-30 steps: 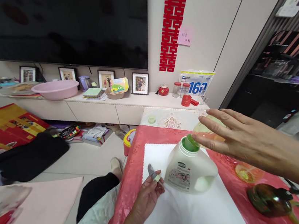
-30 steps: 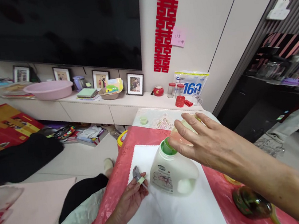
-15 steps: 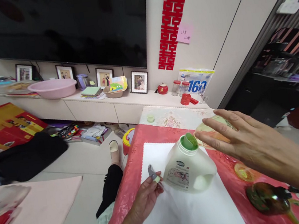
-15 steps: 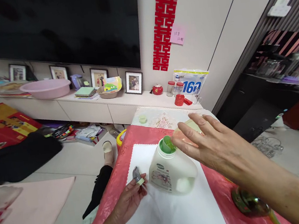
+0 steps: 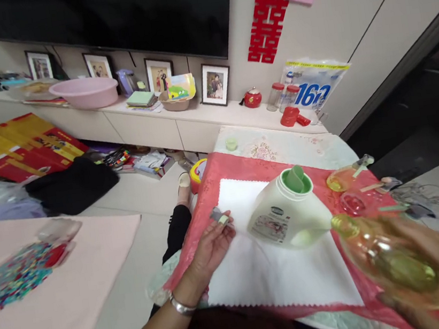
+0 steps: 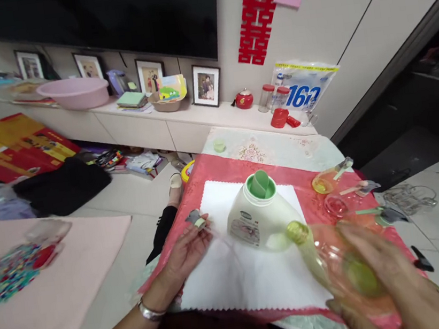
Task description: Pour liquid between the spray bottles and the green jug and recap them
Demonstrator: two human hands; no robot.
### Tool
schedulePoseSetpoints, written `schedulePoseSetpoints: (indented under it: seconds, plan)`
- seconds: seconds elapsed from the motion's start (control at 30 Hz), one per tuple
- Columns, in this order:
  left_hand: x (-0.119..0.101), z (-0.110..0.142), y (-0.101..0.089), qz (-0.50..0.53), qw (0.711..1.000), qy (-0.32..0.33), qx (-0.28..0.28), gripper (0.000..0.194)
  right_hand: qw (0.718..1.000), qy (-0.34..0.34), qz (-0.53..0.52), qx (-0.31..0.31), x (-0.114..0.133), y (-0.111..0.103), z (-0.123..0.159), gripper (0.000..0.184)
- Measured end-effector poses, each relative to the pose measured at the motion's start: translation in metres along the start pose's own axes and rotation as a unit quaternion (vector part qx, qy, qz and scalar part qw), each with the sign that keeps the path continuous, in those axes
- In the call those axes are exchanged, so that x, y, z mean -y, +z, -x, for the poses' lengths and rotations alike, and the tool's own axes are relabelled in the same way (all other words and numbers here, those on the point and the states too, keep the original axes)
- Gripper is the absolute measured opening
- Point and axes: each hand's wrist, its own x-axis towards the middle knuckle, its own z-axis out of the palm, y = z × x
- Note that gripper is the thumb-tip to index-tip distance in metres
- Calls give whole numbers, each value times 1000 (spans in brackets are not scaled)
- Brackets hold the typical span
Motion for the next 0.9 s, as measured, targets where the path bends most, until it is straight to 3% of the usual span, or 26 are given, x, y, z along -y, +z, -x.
schedulePoseSetpoints:
  seconds: [0.1, 0.2, 0.3, 0.43, 0.6, 0.77, 0.9]
  plan:
    - [-20, 5, 13, 12, 999, 46, -10, 30, 991, 47, -109, 69, 36, 40, 28, 54]
    - [-36, 10, 28, 22, 995, 98, -12, 23, 975, 99, -197, 39, 73, 80, 42, 59]
    - [-44, 15, 40, 33, 991, 125, -28, 16, 955, 145, -251, 58, 96, 104, 42, 61]
    - [-46, 22, 46, 26, 990, 136, -33, 11, 927, 191, -317, 58, 110, 113, 29, 64]
    - [-43, 26, 49, -3, 989, 149, -26, 16, 917, 195, -346, 43, 114, 122, 20, 68]
    - [-36, 31, 51, -79, 989, 122, 5, 38, 903, 202, -376, 46, 120, 129, 15, 73]
    - [-25, 37, 53, -128, 987, 88, 42, 43, 886, 209, -412, 29, 133, 131, 6, 71]
